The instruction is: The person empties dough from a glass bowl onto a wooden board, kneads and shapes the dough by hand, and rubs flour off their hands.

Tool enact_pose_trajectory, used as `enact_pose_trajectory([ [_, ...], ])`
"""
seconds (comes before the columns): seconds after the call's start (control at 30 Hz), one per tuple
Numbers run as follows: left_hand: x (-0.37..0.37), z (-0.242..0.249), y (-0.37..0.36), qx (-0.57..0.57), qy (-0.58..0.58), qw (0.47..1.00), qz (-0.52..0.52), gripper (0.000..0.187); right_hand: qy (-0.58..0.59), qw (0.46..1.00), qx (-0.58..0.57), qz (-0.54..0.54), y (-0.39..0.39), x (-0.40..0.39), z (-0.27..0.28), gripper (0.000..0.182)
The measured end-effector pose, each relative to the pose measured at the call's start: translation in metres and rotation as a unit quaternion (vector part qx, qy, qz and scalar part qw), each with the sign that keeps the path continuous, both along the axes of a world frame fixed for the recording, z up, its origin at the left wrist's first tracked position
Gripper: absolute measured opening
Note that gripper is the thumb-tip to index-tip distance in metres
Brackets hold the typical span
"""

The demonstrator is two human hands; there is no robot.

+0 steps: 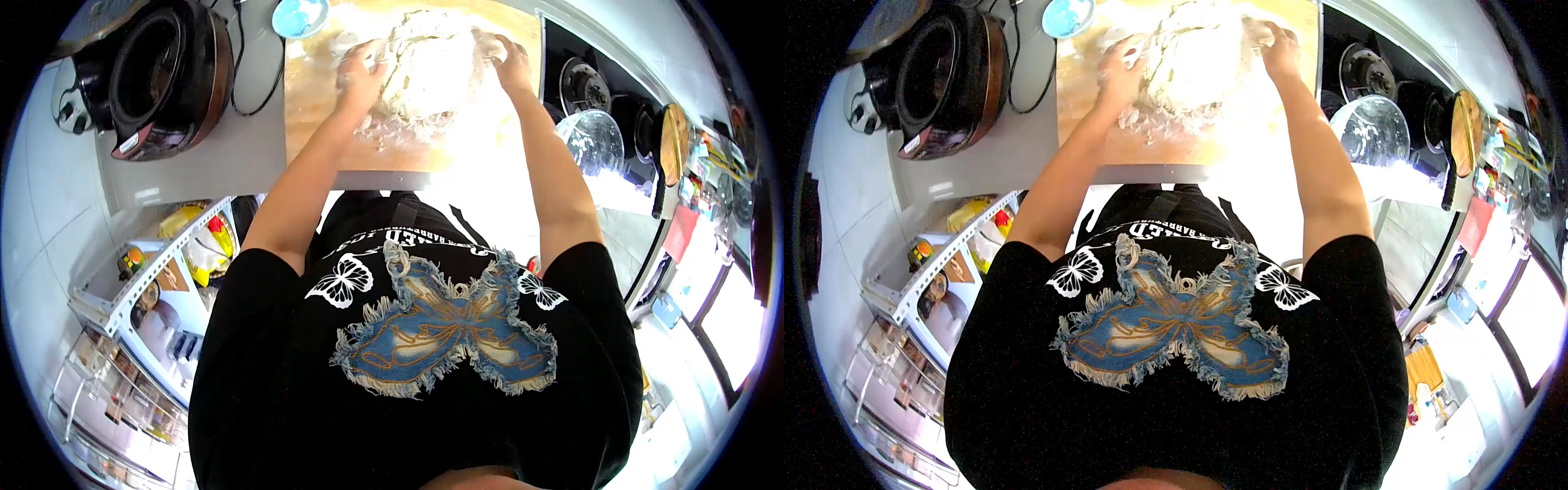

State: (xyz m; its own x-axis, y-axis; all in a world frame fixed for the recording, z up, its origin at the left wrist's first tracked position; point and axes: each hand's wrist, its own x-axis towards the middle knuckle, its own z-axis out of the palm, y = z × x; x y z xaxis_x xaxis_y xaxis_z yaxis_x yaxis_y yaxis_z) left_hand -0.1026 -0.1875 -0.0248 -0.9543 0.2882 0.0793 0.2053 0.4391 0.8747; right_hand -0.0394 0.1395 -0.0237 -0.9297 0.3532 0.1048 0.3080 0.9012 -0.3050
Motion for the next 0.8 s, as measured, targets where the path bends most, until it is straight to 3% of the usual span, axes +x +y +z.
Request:
enact_pose_trajectory([
  [0.03, 0.004, 0.002, -0.016, -0.007, -0.004, 1.000, 0.007, 0.040, 0.035, 0.993, 0.093, 0.058, 0.003, -0.001, -0.011, 0.043],
  [0.07, 0.010, 0.005, -0.032, -0.071, -0.035, 0.997, -0.001, 0.043, 0.036, 0.994, 0.087, 0.064, 0.006, 0.000, -0.021, 0.043],
  [0.13, 0.023, 0.008, -0.055, -0.198, -0.044, 0.979, -0.025, 0.050, -0.064, 0.998, -0.022, 0.004, 0.003, 0.003, -0.026, 0.028],
  [0.17, 0.033, 0.004, -0.061, -0.200, -0.046, 0.978, -0.024, 0.050, -0.065, 0.998, -0.025, 0.006, 0.002, 0.006, -0.024, 0.028],
  [0.23, 0.051, -0.008, -0.071, -0.274, 0.114, 0.947, -0.127, 0.055, -0.061, 0.989, -0.116, -0.072, -0.006, 0.011, 0.002, 0.016],
  [0.27, 0.057, -0.013, -0.073, -0.274, 0.112, 0.947, -0.125, 0.055, 0.023, 0.990, -0.125, -0.058, -0.016, 0.014, 0.015, 0.012],
  [0.3, 0.063, -0.017, -0.074, -0.264, 0.105, 0.946, -0.159, 0.052, 0.022, 0.990, -0.126, -0.056, -0.028, 0.016, 0.027, 0.012],
  [0.37, 0.066, -0.023, -0.079, -0.253, 0.098, 0.944, -0.190, 0.049, 0.038, 0.957, -0.288, -0.024, -0.056, 0.020, 0.047, 0.016],
  [0.43, 0.062, -0.027, -0.086, -0.125, 0.014, 0.978, -0.168, 0.045, -0.009, 0.946, -0.321, 0.054, -0.080, 0.025, 0.051, 0.016],
  [0.5, 0.055, -0.024, -0.085, -0.126, -0.033, 0.983, -0.129, 0.041, -0.052, 0.969, -0.226, 0.079, -0.094, 0.022, 0.045, 0.013],
  [0.57, 0.048, -0.017, -0.078, -0.126, -0.078, 0.985, -0.089, 0.039, -0.094, 0.974, -0.199, 0.050, -0.091, 0.016, 0.040, 0.028],
  [0.6, 0.044, -0.001, -0.069, -0.110, 0.002, 0.993, -0.053, 0.038, -0.092, 0.975, -0.197, 0.050, -0.092, 0.013, 0.044, 0.028],
  [0.63, 0.042, 0.009, -0.058, -0.093, 0.082, 0.992, -0.017, 0.038, -0.085, 0.988, -0.129, 0.011, -0.095, 0.011, 0.050, 0.041],
  [0.67, 0.042, 0.016, -0.042, -0.092, 0.083, 0.992, -0.016, 0.038, -0.079, 0.995, -0.060, -0.028, -0.098, 0.010, 0.056, 0.054],
  [0.73, 0.047, 0.024, 0.000, 0.096, 0.064, 0.990, -0.075, 0.033, -0.111, 0.990, -0.078, -0.046, -0.092, 0.009, 0.048, 0.062],
  [0.8, 0.052, 0.039, 0.045, 0.118, -0.241, 0.961, -0.072, 0.043, -0.139, 0.984, -0.093, -0.068, -0.076, 0.003, 0.039, 0.070],
])
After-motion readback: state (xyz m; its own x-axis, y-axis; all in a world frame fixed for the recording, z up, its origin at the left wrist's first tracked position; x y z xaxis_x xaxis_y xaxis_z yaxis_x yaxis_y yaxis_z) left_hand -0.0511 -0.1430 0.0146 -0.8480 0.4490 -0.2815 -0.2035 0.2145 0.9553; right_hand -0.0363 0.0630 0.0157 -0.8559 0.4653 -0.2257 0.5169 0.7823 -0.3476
